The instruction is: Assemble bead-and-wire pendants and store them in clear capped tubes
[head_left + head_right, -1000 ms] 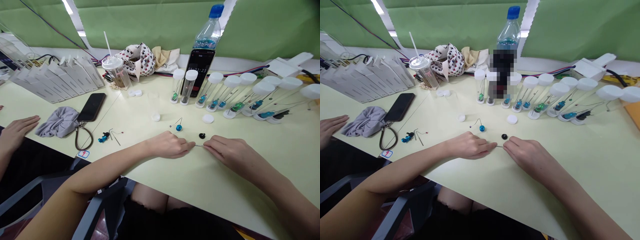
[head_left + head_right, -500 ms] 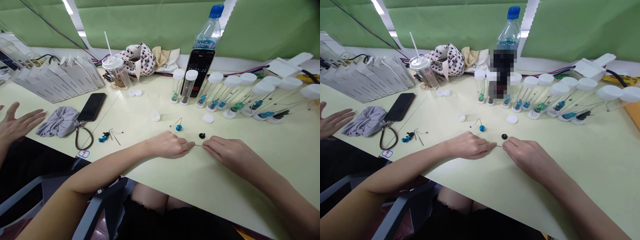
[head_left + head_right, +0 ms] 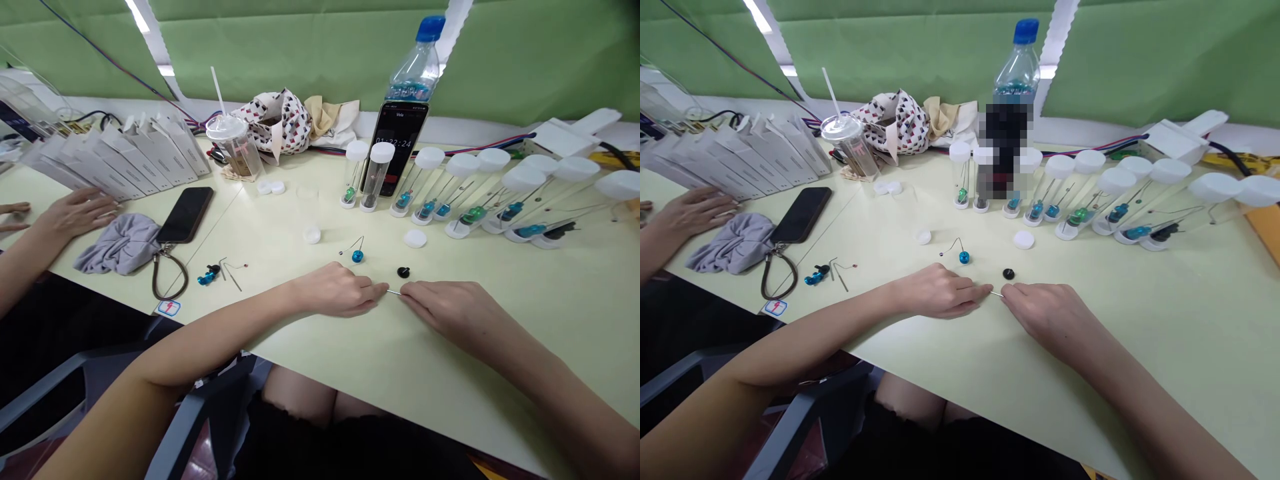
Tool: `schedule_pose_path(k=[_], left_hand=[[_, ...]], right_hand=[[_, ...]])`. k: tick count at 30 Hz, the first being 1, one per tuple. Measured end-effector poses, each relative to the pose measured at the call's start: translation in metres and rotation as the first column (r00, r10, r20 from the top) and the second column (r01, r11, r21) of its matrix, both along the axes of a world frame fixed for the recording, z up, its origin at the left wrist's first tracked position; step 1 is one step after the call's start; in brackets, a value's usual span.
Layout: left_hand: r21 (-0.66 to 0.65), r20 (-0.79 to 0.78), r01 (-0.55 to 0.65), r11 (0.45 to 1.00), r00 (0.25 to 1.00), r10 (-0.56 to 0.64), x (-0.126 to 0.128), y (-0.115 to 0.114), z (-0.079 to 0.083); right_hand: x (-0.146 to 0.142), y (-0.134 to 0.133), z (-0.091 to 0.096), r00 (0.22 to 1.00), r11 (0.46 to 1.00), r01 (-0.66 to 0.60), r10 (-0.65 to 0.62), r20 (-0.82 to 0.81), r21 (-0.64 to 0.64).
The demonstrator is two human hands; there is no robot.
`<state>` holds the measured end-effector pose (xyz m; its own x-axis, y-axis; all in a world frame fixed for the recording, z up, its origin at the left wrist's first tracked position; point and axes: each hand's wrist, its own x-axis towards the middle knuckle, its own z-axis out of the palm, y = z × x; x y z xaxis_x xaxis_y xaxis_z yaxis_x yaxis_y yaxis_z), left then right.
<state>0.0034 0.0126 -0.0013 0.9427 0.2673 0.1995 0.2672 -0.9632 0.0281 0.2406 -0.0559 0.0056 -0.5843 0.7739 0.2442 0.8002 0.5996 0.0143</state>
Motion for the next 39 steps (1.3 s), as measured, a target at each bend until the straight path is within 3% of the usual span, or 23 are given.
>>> schedule_pose_path(k=[4, 7, 10, 12, 14, 16, 18, 22, 26, 31, 36, 39], left_hand=[[0.071, 0.099, 0.003, 0.997, 0.995, -0.010, 0.000, 0.000, -0.002], [0.194, 0.323, 0.053, 0.980, 0.940, -0.114, -0.004, 0.002, 0.001], [0.220, 0.624, 0.070, 0.973, 0.757, -0.196, -0.014, 0.008, 0.008], [0.124, 0.790, 0.056, 0.991, 0.599, -0.133, -0.020, 0.014, 0.013], [-0.017, 0.897, 0.029, 0.999, 0.443, 0.002, -0.023, 0.020, 0.016], [-0.192, 0.918, 0.019, 0.981, 0.358, 0.173, -0.023, 0.025, 0.016], [-0.319, 0.880, 0.044, 0.947, 0.384, 0.279, -0.022, 0.028, 0.016], [-0.476, 0.762, 0.106, 0.873, 0.546, 0.349, -0.019, 0.028, 0.020], [-0.648, 0.658, 0.162, 0.744, 0.612, 0.439, -0.019, 0.032, 0.026], [-0.816, 0.405, 0.033, 0.578, 0.745, 0.530, -0.020, 0.041, 0.020], [-0.853, 0.245, -0.035, 0.520, 0.853, 0.460, -0.015, 0.045, 0.004], [-0.818, 0.230, -0.070, 0.570, 0.870, 0.437, -0.010, 0.045, -0.002]], right_hand=[[-0.001, 0.002, -0.002, 0.994, 0.998, 0.046, -0.041, 0.098, -0.051], [-0.002, 0.003, -0.002, 0.997, 0.998, 0.060, -0.058, 0.051, -0.035], [-0.005, 0.003, 0.000, 0.998, 0.998, 0.062, -0.062, -0.013, -0.017], [-0.007, 0.003, 0.001, 0.995, 0.998, 0.064, -0.064, -0.070, -0.003], [-0.008, 0.001, 0.002, 0.989, 0.997, 0.066, -0.061, -0.131, 0.033], [-0.010, 0.000, 0.002, 0.982, 0.994, 0.077, -0.062, -0.179, 0.077], [-0.010, -0.002, 0.003, 0.975, 0.989, 0.095, -0.069, -0.210, 0.117], [-0.011, -0.005, 0.007, 0.958, 0.976, 0.133, -0.082, -0.273, 0.175], [-0.013, -0.008, 0.010, 0.951, 0.970, 0.146, -0.084, -0.297, 0.193], [-0.014, -0.009, 0.011, 0.959, 0.974, 0.140, -0.090, -0.268, 0.178], [-0.015, -0.009, 0.011, 0.959, 0.973, 0.131, -0.076, -0.273, 0.191], [-0.016, -0.008, 0.011, 0.959, 0.973, 0.124, -0.067, -0.274, 0.195]])
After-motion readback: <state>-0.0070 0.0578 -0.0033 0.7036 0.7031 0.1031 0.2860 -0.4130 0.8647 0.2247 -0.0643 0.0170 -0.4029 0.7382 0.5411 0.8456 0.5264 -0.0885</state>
